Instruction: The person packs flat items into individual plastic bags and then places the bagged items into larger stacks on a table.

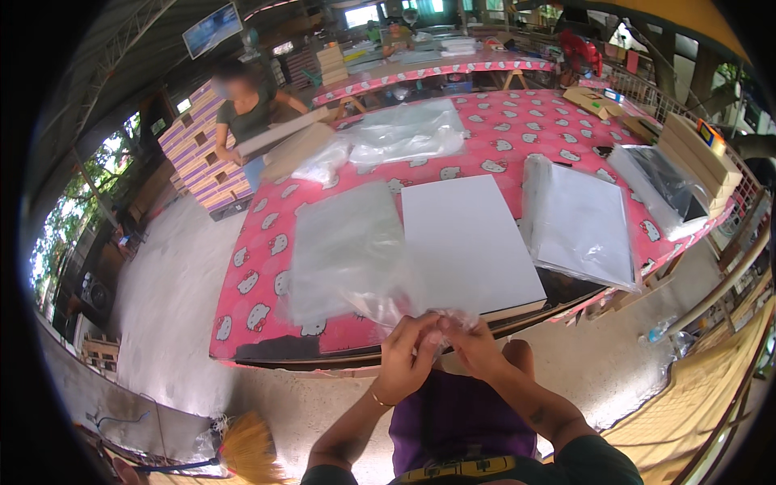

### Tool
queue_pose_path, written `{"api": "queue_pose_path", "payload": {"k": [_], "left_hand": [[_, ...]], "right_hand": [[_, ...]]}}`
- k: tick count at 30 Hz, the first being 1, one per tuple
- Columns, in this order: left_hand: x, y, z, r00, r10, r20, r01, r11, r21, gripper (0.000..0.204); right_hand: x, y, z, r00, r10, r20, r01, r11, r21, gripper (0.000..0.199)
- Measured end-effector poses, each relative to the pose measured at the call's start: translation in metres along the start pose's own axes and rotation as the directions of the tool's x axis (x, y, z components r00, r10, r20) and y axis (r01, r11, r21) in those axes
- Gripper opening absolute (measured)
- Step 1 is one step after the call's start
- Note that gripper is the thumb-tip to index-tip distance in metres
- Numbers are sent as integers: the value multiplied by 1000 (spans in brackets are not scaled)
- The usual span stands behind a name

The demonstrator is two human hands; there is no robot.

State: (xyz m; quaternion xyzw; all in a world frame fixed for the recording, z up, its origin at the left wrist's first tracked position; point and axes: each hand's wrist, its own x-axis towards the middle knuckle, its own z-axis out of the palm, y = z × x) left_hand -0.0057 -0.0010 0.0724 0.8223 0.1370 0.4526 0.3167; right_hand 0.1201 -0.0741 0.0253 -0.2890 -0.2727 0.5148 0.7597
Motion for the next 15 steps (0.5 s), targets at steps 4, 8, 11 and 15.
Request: {"api": "queue_pose_path", "payload": {"k": [4, 8, 11, 15], "left_hand": [[-13, -8, 12, 925, -380, -11, 371, 909, -191, 12], [-15, -24, 14, 952, -258, -164, 249, 966, -71, 11], [-11, -37, 19, 945, -93, -313, 121, 990, 70, 14], [-4, -41, 7, 867, -270, -419, 311, 950, 31, 15]], "right_hand": [[-4, -1, 2, 993, -113, -44, 111, 993, -32, 23], [-8, 0, -6, 992, -80, -95, 64, 984, -164, 23], [-17, -1, -18, 997, -79, -9, 79, 996, 38, 28], [-21, -14, -10, 986, -162, 38, 159, 985, 61, 44]]}}
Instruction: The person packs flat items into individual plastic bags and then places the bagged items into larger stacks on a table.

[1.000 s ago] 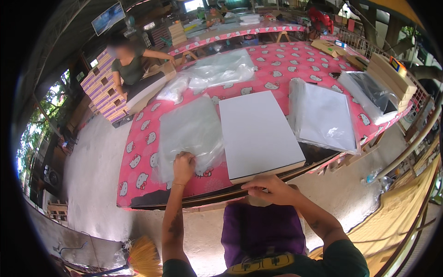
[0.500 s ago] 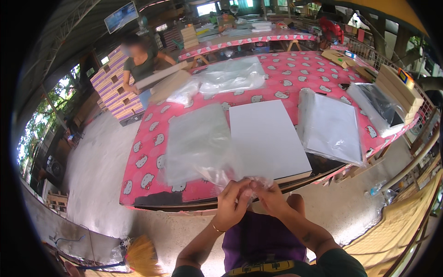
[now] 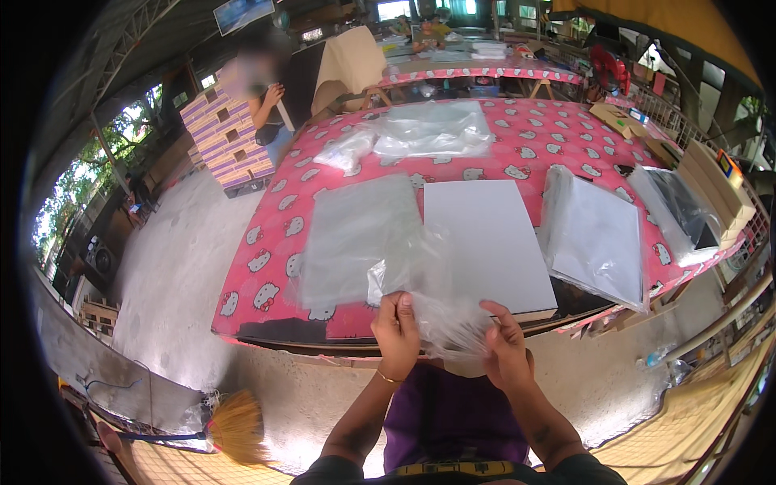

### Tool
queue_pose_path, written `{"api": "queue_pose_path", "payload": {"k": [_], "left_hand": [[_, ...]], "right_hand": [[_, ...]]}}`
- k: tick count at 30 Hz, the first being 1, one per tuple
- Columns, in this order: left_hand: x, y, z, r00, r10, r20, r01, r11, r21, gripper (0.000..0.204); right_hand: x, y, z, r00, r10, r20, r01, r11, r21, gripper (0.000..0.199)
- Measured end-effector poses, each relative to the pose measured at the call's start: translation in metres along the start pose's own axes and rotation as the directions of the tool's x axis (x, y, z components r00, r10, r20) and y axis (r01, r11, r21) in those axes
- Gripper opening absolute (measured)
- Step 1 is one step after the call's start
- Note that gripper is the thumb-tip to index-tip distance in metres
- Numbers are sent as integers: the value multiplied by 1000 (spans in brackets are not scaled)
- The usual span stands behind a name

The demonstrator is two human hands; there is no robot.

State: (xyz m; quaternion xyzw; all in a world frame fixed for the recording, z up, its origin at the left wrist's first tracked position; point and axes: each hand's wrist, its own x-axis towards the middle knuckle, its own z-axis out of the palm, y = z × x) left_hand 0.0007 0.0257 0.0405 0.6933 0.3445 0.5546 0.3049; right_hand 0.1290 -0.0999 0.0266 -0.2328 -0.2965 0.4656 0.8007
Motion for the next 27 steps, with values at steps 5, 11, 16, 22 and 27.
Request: {"api": "queue_pose_path", "payload": {"k": [5, 11, 16, 22, 27], "left_hand": [[-22, 2, 7, 980, 176, 93, -178, 984, 14, 17], [15, -39, -48, 965, -222, 137, 218, 975, 45, 14], [34, 29, -60, 856, 254, 451, -198, 966, -168, 52], [22, 81, -47, 585, 192, 788, -97, 981, -167, 56], [24, 82, -65, 492, 409, 769, 16, 878, -478, 38]], "right_hand": [[-5, 1, -5, 956, 272, -110, -274, 962, -10, 56], [-11, -57, -38, 998, 56, 31, -58, 994, 94, 35], [9, -87, 4, 819, 261, 511, 99, 813, -574, 9], [7, -88, 45, 725, 406, 557, 446, 341, -828, 17], [9, -78, 8, 972, 98, 215, 236, -361, -902, 26]]}}
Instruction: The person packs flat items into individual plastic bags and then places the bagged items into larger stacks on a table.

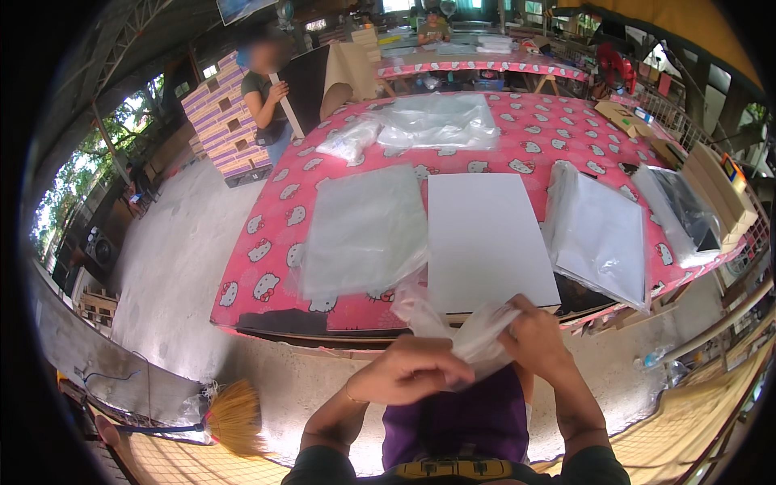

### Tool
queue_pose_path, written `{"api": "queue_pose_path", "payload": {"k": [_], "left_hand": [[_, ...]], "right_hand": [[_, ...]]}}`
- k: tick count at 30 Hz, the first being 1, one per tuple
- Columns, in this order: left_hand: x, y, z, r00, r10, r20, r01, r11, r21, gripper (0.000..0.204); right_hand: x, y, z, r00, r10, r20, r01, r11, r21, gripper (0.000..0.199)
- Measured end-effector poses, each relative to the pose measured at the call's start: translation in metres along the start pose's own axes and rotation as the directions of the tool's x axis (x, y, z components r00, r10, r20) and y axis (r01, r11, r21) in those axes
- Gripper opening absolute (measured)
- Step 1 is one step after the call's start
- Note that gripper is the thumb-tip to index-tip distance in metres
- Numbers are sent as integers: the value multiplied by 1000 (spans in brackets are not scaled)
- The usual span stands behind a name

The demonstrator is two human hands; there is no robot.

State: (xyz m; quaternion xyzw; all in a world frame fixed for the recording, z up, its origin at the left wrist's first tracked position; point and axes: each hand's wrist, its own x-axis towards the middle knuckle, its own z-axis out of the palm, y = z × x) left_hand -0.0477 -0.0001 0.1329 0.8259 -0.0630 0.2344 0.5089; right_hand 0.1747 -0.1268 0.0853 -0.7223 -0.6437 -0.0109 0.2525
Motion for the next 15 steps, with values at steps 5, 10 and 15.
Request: {"api": "queue_pose_path", "payload": {"k": [5, 10, 15], "left_hand": [[-9, -6, 0, 989, -5, -144, 92, 790, 606, 32], [-22, -36, -18, 867, 52, -496, 403, 515, 757, 22], [-33, -29, -44, 861, 47, -507, 442, 423, 791, 24]], "right_hand": [[3, 30, -10, 915, 185, -359, -268, 943, -197, 34], [-7, 23, -35, 940, 120, -320, -178, 971, -158, 11], [-15, 26, -69, 997, 69, 42, -72, 994, 76, 17]]}}
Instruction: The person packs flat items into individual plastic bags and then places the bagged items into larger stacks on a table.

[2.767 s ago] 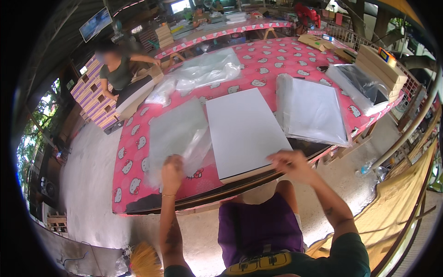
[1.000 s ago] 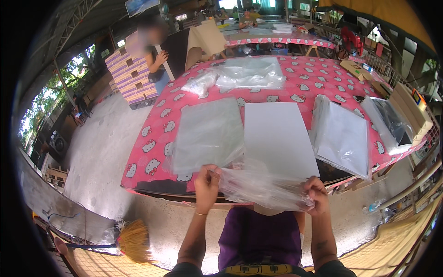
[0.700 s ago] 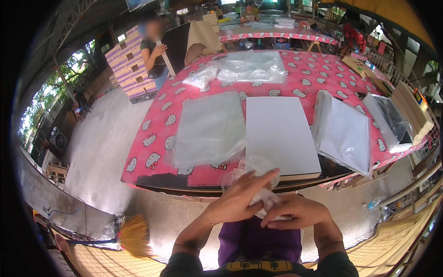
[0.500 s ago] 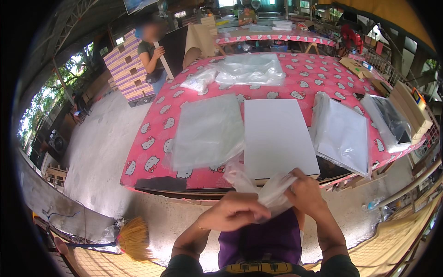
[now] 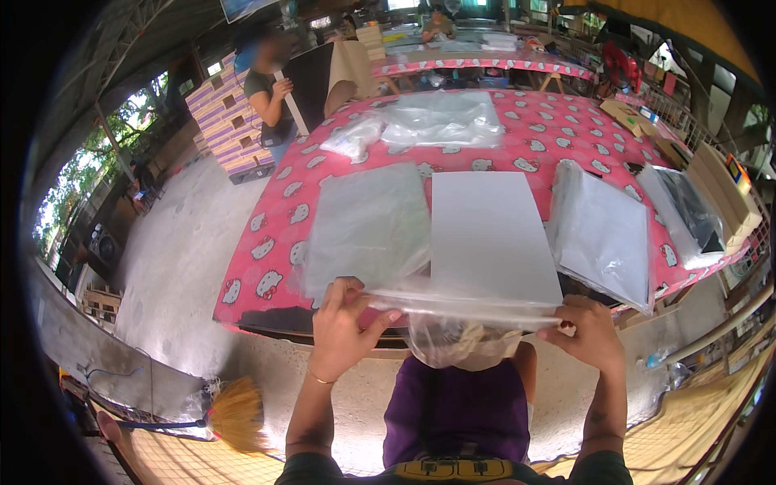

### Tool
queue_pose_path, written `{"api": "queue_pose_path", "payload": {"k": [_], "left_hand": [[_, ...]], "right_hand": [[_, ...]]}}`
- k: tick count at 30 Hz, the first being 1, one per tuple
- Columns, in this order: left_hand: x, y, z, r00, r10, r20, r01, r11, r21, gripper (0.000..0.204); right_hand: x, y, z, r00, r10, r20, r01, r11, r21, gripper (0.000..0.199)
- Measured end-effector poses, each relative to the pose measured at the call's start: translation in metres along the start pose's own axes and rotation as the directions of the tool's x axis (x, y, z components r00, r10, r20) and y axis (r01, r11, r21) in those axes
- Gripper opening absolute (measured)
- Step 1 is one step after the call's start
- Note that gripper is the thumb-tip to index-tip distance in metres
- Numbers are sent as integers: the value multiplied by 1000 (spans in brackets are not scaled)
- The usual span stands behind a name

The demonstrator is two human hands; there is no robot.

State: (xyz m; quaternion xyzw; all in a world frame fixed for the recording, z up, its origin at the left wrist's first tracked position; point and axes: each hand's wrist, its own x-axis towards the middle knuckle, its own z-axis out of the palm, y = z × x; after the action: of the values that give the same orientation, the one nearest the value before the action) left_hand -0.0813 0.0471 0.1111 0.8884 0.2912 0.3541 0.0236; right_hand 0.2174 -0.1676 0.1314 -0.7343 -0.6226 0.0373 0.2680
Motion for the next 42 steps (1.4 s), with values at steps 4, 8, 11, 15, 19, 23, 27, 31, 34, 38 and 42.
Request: {"api": "queue_pose_path", "payload": {"k": [4, 8, 11, 15, 19, 23, 27, 31, 34, 38, 42], "left_hand": [[-4, -9, -19, 999, -22, 46, 52, 443, -895, 32], [-18, 2, -16, 897, 26, 441, 442, -13, -897, 32], [-1, 21, -2, 627, 384, 678, 246, 729, -639, 24], [-15, 10, 18, 866, 410, 285, 68, 468, -881, 16], [-15, 15, 0, 872, -132, 472, 452, -155, -878, 18], [-19, -15, 17, 523, 279, 805, 701, 396, -593, 19], [-21, 0, 20, 764, 337, 550, 424, 380, -822, 11], [-15, 4, 17, 887, -92, 453, 427, -217, -878, 19], [-28, -9, 35, 876, -10, 482, 422, -469, -776, 24], [-37, -28, 48, 743, 198, 639, 669, -181, -721, 26], [-36, -21, 41, 885, 120, 449, 443, -514, -735, 21]], "right_hand": [[0, 20, 10, 997, -71, 0, 67, 942, 328, 24], [1, 30, 48, 978, -99, -182, 203, 287, 936, 29], [-21, 42, 55, 980, 182, -79, 106, -145, 984, 35], [-14, 35, 42, 965, -178, 194, -126, 336, 933, 29], [-1, 25, 47, 779, -478, 406, 76, 715, 695, 15], [-19, 42, 61, 994, -106, -37, 14, -206, 978, 19], [-27, 49, 62, 978, 175, 115, -63, -279, 958, 30], [-16, 41, 66, 845, -192, 498, -337, 531, 777, 29], [-16, 42, 77, 904, -331, 270, -57, 532, 845, 29], [-10, 40, 68, 961, 239, 135, -58, -306, 950, 30], [-23, 56, 72, 959, 102, 265, -240, -211, 948, 34]]}}
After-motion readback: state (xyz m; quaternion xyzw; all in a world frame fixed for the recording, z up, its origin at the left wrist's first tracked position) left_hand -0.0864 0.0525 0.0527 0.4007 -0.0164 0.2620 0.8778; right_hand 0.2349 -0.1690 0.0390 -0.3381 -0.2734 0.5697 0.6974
